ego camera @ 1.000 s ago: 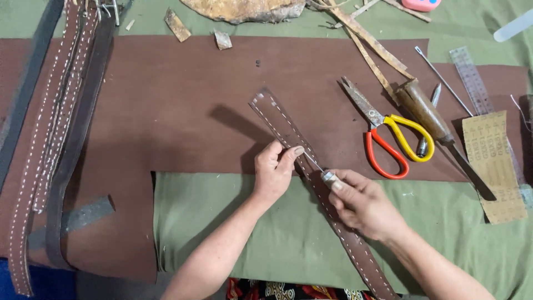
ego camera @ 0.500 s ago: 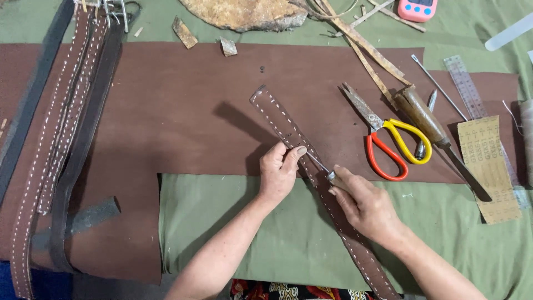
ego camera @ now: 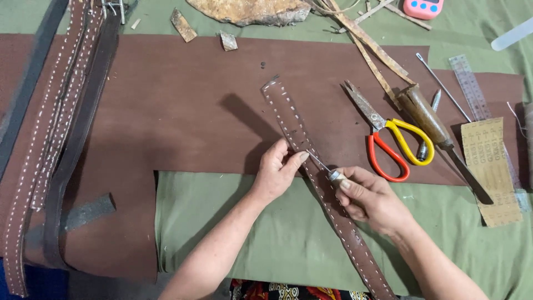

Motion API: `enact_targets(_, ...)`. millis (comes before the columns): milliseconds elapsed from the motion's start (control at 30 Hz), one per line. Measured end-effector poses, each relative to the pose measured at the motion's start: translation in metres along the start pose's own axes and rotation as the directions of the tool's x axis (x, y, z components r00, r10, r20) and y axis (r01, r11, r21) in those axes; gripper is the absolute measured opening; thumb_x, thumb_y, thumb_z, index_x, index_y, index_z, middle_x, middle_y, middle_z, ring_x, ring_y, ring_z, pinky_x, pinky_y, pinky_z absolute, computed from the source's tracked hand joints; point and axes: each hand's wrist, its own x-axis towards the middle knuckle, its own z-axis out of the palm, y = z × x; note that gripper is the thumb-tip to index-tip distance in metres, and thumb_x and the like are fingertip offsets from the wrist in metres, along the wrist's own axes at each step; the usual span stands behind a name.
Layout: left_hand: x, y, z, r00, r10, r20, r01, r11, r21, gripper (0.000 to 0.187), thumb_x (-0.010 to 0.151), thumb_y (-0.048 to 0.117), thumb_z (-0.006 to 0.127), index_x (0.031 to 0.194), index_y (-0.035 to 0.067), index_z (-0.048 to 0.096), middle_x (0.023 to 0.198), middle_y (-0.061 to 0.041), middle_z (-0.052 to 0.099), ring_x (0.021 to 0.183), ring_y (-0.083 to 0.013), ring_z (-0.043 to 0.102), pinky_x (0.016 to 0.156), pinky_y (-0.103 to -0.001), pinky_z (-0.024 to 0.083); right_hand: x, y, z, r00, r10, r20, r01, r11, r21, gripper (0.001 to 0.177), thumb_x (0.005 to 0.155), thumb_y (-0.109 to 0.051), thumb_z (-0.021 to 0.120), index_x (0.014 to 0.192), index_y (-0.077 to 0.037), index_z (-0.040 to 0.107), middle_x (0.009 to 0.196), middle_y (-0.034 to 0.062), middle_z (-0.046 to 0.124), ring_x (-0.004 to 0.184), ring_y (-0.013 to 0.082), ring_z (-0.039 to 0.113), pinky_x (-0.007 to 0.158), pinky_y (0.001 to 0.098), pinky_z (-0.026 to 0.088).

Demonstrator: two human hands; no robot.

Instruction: Using a hand tool to clear or create holes in a leather strap as part of the finishing process.

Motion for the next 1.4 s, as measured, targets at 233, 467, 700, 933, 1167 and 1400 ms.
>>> enact_targets(233, -0.003, -0.015, -0.001, 0.996, 0.09, -0.001, -0.086, 0.963, 0.255, 0.024, 0.088, 0.011, 0.078, 0.085, -0.002, 0.059, 0.074, -0.019, 0.055, 0.069, -0.0296, 0.061, 0.058, -0.039, 0.049, 0.001, -0.002, -0.005, 0.984, 0.172, 0.047, -0.178, 0.949, 0.26, 0.037, 0.101, -0.016, 0.057, 0.126, 0.01, 0.056, 0.066, 0.0127, 0.045, 0.038, 0.0077, 0.037, 0.023, 0.0211, 0.031)
enact_targets(467, -0.006, -0.026, 0.003, 0.998, 0.068, -0.012, -0.061, 0.942, 0.329, 0.014, 0.091, 0.01, 0.073, 0.097, 0.002, 0.062, 0.086, -0.013, 0.062, 0.078, -0.027, 0.063, 0.068, -0.036, 0.052, -0.014, -0.004, 0.001, 0.927, -0.375, 0.02, 0.244, 0.561, -0.791, 0.043, 0.092, -0.019, 0.071, 0.133, -0.01, 0.066, 0.101, 0.0114, 0.075, 0.086, 0.0196, 0.068, 0.075, 0.0339, 0.059)
enact_targets(700, 0.0, -0.011, -0.006, 0.995, -0.049, 0.087, 0.014, 0.933, 0.36, 0.026, 0.095, 0.02, 0.069, 0.081, 0.01, 0.05, 0.071, 0.001, 0.056, 0.066, -0.0134, 0.047, 0.061, -0.033, 0.043, -0.009, -0.028, 0.006, 0.989, -0.149, -0.012, 0.096, 0.696, -0.711, 0.036, 0.096, -0.026, 0.062, 0.129, -0.013, 0.069, 0.108, -0.0052, 0.077, 0.091, 0.0071, 0.066, 0.084, 0.0232, 0.052)
enact_targets(933, -0.002, -0.014, -0.003, 1.0, -0.028, 0.012, 0.025, 0.967, 0.252, 0.051, 0.097, 0.024, 0.072, 0.071, 0.014, 0.029, 0.065, 0.007, 0.029, 0.063, -0.0079, 0.028, 0.052, -0.029, 0.028, -0.011, 0.018, 0.0, 0.913, -0.399, 0.087, 0.255, 0.39, -0.885, 0.046, 0.095, -0.028, 0.065, 0.136, -0.007, 0.061, 0.117, 0.0104, 0.077, 0.102, 0.0194, 0.077, 0.091, 0.0298, 0.059)
enact_targets(1167, -0.003, -0.011, 0.007, 0.983, 0.163, -0.08, -0.131, 0.943, 0.307, 0.047, 0.099, 0.018, 0.068, 0.071, 0.011, 0.032, 0.064, 0.003, 0.032, 0.063, -0.012, 0.029, 0.056, -0.031, 0.031, -0.015, 0.046, 0.0, 0.78, -0.579, 0.239, 0.239, -0.077, -0.968, 0.059, 0.097, -0.027, 0.071, 0.15, -0.012, 0.05, 0.079, 0.0037, 0.055, 0.052, 0.0262, 0.052, 0.041, 0.0416, 0.047)
enact_targets(1400, -0.006, -0.005, 0.005, 0.991, -0.086, -0.098, 0.101, 0.982, 0.16, 0.043, 0.098, 0.028, 0.067, 0.07, 0.014, 0.039, 0.064, 0.009, 0.033, 0.064, -0.0081, 0.03, 0.057, -0.028, 0.031, -0.015, -0.005, 0.004, 0.992, 0.078, -0.095, -0.08, 0.997, -0.015, 0.039, 0.093, -0.004, 0.065, 0.131, 0.004, 0.068, 0.066, 0.0088, 0.047, 0.051, 0.0119, 0.031, 0.037, 0.0241, 0.019)
